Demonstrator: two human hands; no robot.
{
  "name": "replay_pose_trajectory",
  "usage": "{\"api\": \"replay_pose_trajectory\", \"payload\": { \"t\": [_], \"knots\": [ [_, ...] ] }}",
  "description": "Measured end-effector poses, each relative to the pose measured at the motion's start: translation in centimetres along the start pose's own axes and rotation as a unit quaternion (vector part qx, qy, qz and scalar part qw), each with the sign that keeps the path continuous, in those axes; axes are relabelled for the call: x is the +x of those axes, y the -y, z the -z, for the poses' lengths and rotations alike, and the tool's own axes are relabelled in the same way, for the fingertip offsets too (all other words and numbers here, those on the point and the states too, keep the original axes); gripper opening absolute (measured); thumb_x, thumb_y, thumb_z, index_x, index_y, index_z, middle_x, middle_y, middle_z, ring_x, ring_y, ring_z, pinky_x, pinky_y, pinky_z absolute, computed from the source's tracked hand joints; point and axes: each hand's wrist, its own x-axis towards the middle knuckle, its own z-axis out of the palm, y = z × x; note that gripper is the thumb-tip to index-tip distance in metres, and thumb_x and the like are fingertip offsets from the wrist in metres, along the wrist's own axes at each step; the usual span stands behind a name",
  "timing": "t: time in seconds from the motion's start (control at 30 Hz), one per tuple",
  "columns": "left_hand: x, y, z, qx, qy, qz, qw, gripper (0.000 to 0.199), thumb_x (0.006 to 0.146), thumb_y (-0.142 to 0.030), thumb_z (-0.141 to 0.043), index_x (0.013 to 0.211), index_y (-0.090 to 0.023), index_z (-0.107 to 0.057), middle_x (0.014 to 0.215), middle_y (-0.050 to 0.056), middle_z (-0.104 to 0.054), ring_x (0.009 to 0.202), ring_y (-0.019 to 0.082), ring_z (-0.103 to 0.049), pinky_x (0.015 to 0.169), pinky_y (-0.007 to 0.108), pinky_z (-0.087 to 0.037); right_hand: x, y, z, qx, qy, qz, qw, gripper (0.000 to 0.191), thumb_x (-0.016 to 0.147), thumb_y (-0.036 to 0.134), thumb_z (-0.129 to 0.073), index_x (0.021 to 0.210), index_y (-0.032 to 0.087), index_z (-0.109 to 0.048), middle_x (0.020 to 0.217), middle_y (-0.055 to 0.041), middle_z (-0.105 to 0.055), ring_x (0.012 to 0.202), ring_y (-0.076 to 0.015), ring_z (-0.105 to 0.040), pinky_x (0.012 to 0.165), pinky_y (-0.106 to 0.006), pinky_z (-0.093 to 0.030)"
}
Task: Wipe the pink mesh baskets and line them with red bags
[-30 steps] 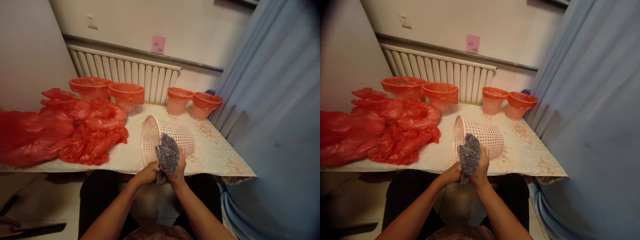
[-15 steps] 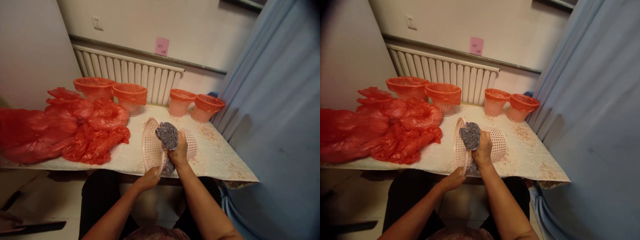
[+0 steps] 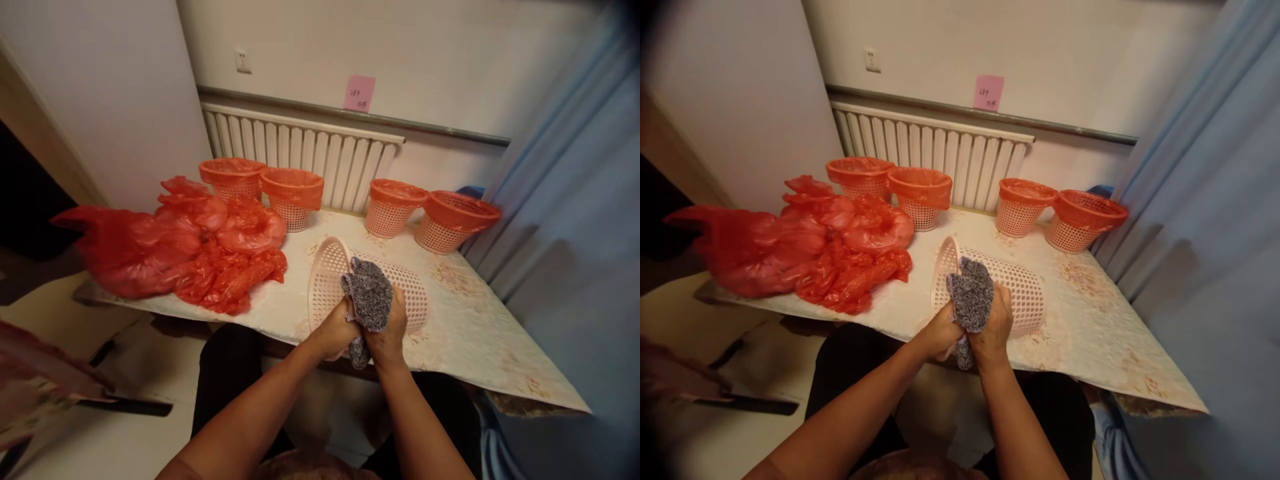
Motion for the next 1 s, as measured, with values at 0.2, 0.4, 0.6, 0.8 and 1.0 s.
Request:
{"api": "replay_pose_trajectory", "payload": {
  "t": [0.2,0.4,0.6,0.8,1.0],
  "knots": [
    [-0.5,1.1,1.3,0.058,0.044,-0.035,0.997,0.056,0.068,-0.013,-0.070,0.121,-0.016,-0.054,0.117,0.009,-0.064,0.118,0.025,-0.052,0.108,0.041,-0.035,-1.2,-0.1,0.1,0.020,-0.002,0.025,0.999,0.011,0.084,0.029,-0.055,0.084,0.019,-0.061,0.085,-0.0045,-0.057,0.088,-0.0211,-0.050,0.075,-0.035,-0.045],
    [-1.2,1.7,2.4,0.134,0.088,-0.055,0.985,0.053,0.070,-0.017,-0.072,0.120,-0.015,-0.055,0.124,0.011,-0.061,0.123,0.026,-0.048,0.112,0.041,-0.029,-2.3,-0.2,0.3,0.042,0.002,0.041,0.998,0.011,0.084,0.028,-0.056,0.079,0.019,-0.060,0.084,-0.0051,-0.057,0.091,-0.0223,-0.050,0.077,-0.036,-0.044],
    [-1.4,2.4,2.6,0.114,0.106,-0.035,0.987,0.048,0.069,-0.023,-0.075,0.114,-0.014,-0.059,0.108,0.010,-0.068,0.115,0.025,-0.055,0.105,0.040,-0.038,-3.1,-0.5,0.3,0.047,-0.004,0.028,0.999,0.010,0.083,0.027,-0.056,0.084,0.019,-0.062,0.086,-0.0052,-0.057,0.088,-0.0217,-0.052,0.074,-0.035,-0.044],
    [-1.4,2.9,3.1,0.112,0.135,-0.012,0.984,0.040,0.071,-0.025,-0.074,0.108,-0.014,-0.063,0.102,0.008,-0.070,0.107,0.024,-0.060,0.099,0.037,-0.043,-3.6,-0.6,0.1,0.050,-0.005,0.007,0.999,0.016,0.082,0.030,-0.058,0.091,0.018,-0.063,0.089,-0.0055,-0.058,0.086,-0.0216,-0.053,0.071,-0.034,-0.044],
    [-1.5,1.9,2.6,0.102,0.159,-0.024,0.982,0.038,0.071,-0.021,-0.071,0.108,-0.015,-0.063,0.098,0.008,-0.070,0.105,0.024,-0.061,0.097,0.037,-0.043,-3.8,-0.8,0.1,0.055,0.001,0.006,0.998,0.017,0.082,0.034,-0.056,0.085,0.019,-0.062,0.087,-0.0056,-0.057,0.087,-0.0227,-0.053,0.072,-0.035,-0.045]
  ]
}}
